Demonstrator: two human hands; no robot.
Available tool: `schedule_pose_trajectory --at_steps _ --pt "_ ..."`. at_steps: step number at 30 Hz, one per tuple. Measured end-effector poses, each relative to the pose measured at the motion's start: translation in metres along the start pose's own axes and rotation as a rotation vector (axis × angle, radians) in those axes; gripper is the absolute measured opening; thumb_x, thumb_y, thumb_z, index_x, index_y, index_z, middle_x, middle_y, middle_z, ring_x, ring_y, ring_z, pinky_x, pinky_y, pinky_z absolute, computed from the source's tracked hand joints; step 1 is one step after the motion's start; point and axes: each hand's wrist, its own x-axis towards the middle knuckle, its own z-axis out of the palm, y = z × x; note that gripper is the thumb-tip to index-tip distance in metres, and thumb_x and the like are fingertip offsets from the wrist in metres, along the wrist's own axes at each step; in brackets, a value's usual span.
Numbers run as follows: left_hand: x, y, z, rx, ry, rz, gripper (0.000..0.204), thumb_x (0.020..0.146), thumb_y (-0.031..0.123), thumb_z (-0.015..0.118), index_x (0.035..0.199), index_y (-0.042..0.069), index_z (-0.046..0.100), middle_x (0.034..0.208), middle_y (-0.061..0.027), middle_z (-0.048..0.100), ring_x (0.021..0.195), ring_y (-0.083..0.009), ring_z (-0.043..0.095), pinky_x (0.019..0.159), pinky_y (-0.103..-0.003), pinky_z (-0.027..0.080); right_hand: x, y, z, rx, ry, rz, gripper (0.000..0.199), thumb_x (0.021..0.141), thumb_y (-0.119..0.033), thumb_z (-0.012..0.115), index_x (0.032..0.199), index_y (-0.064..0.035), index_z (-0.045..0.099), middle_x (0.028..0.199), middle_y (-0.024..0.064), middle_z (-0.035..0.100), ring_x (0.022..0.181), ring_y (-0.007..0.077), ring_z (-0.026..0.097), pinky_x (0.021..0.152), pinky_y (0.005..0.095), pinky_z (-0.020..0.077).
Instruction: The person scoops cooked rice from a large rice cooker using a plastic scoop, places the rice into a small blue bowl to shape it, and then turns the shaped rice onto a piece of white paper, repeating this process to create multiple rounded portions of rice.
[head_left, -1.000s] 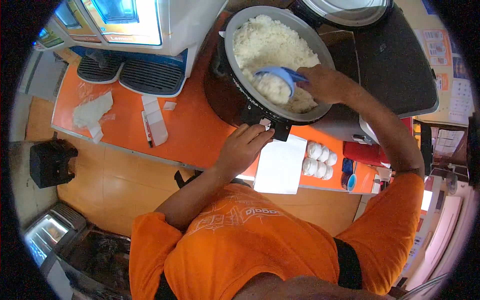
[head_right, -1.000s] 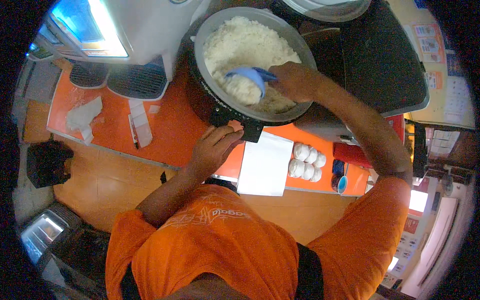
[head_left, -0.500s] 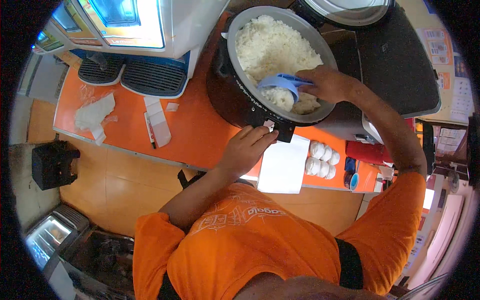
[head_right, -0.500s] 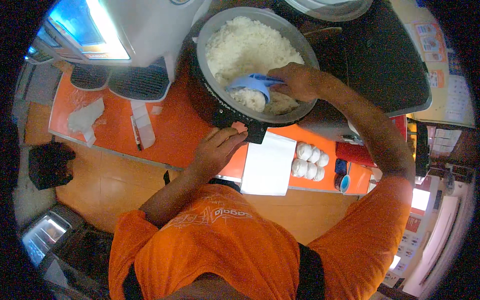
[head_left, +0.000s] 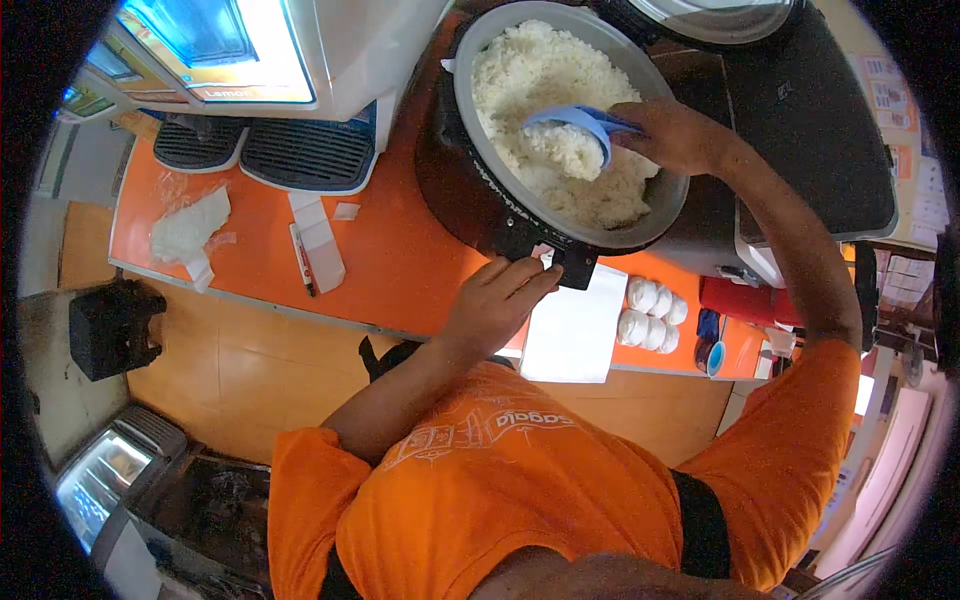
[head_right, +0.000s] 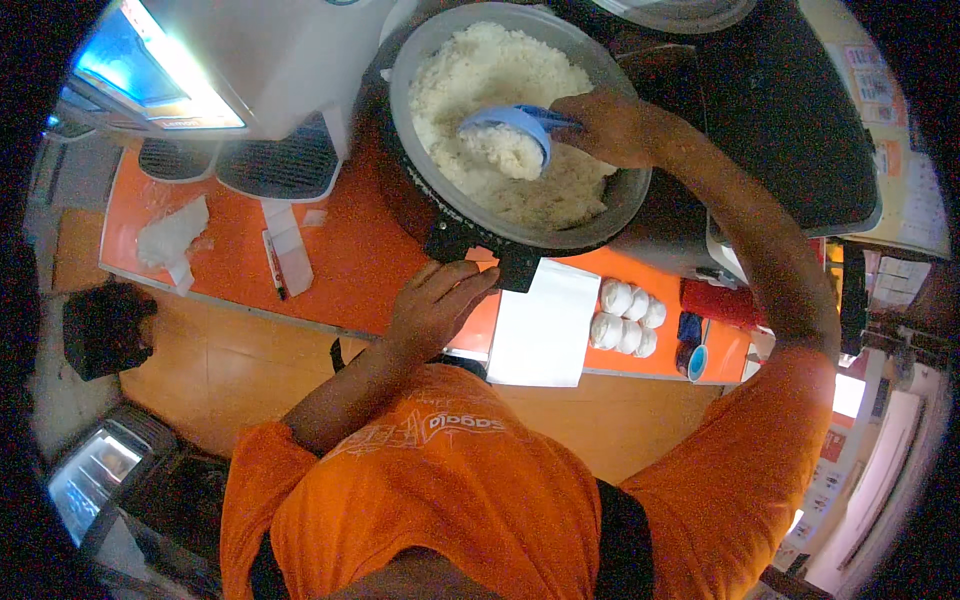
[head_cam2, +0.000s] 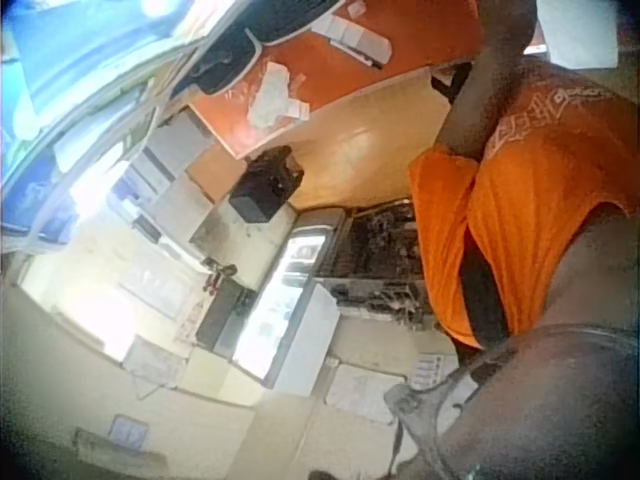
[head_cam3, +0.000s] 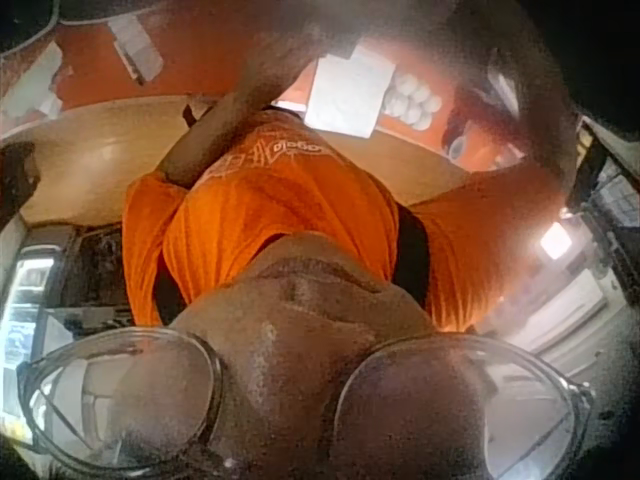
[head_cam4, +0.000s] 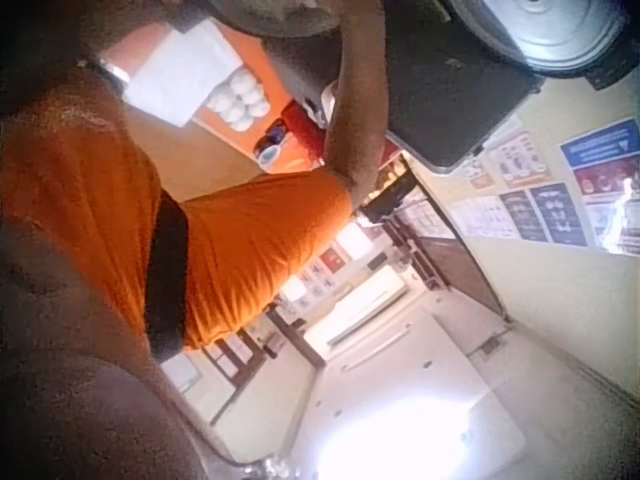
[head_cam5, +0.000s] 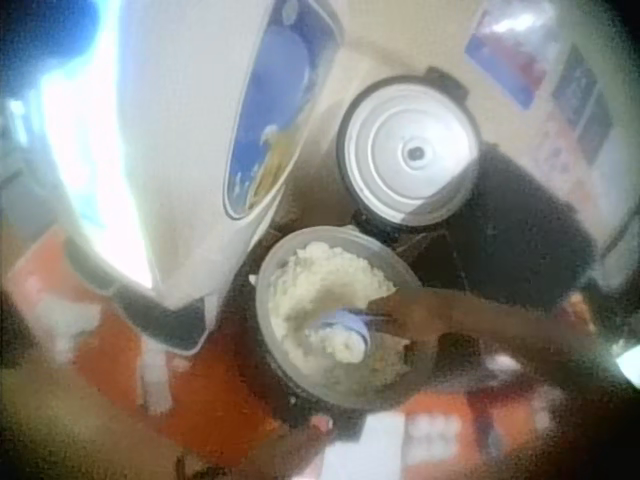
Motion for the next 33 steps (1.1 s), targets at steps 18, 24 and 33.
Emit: schedule_pose_trajectory --at_steps 18,24,33 --pt "-0.004 -0.001 0.007 -0.041 0.065 -0.017 0.03 0.079 0.014 0.072 0.107 0.006 0.066 0.094 -0.0039 0.062 0.078 -0.0197 0.058 0.067 -0.031 0.048 -0.022 -0.028 -0.008 -0.188 0.149 0.028 0.029 0.097 -0.029 0.056 0.115 -0.0068 0.059 0.088 0.0214 0.067 0.086 0.0376 0.067 0.079 0.0468 0.0525" --pt "-0.003 -0.003 0.001 0.007 0.043 0.016 0.032 0.079 0.014 0.072 0.109 0.006 0.065 0.096 -0.0046 0.062 0.08 -0.0202 0.058 0.068 -0.031 0.048 -0.009 -0.044 0.004 -0.036 -0.237 0.068 0.033 0.097 -0.03 0.056 0.115 -0.0023 0.061 0.099 0.0218 0.067 0.092 0.0397 0.065 0.082 0.0474 0.0503" --pt "-0.001 -0.004 0.004 -0.015 0.064 0.011 0.03 0.079 0.013 0.072 0.108 0.007 0.066 0.098 -0.0043 0.062 0.08 -0.0203 0.058 0.069 -0.031 0.048 0.02 -0.016 0.002 0.641 -0.586 0.353 0.034 0.097 -0.034 0.058 0.112 -0.0044 0.061 0.059 -0.0041 0.042 0.037 0.0038 0.035 0.032 0.0224 0.029"
